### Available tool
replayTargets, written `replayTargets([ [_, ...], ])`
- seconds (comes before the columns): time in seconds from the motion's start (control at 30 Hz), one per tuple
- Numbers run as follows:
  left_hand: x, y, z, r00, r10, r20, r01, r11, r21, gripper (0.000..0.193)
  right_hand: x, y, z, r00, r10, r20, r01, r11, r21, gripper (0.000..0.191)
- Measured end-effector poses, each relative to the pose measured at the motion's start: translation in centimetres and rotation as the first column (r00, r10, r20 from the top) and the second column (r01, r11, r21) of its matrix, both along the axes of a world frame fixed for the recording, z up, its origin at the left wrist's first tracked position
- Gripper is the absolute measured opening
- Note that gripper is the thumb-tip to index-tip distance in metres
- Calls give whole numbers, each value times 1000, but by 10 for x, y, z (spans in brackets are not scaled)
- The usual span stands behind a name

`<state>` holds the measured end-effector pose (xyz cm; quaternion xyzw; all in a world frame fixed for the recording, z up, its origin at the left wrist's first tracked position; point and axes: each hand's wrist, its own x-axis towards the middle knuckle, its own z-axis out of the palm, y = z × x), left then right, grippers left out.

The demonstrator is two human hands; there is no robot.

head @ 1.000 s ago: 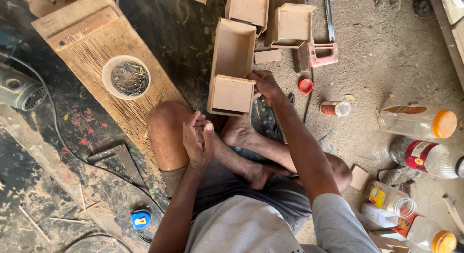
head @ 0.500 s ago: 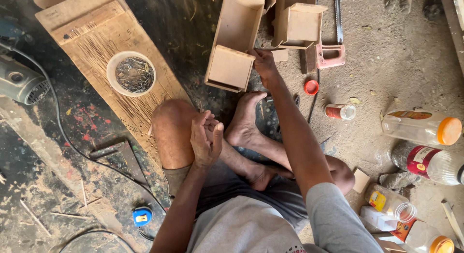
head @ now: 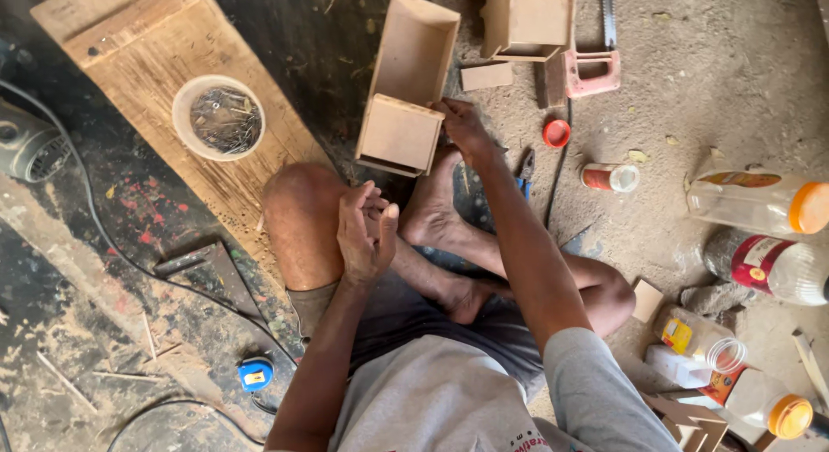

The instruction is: The person assembles small wooden boxes by hammering nails into pre-cut wooden pieces. They use a hammer and pliers to secure the joints and occasionally apply glue to the edges before fitting the pieces together.

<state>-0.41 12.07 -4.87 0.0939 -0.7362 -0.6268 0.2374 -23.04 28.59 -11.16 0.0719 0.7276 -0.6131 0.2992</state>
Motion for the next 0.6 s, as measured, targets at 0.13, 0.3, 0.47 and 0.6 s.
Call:
replayTargets([
  [0.13, 6, 10, -11, 1000, 22, 12, -21, 997, -77, 42, 12, 22, 6, 986, 17, -163, 2, 994, 112, 54],
  [0.3, 13, 25, -23, 998, 53, 35, -47, 990, -136, 45, 75, 113, 20, 822, -117, -558, 337, 889, 310, 71],
  [0.47, 16, 31, -14, 996, -65, 63, 73, 989, -125, 49, 113, 244, 39, 525, 211, -825, 702, 441, 560, 74],
  [0.6, 16, 44, -1, 997, -51, 63, 63, 975, -213, 51, 120, 322, 43, 694, 144, -706, 675, 213, 707, 68],
])
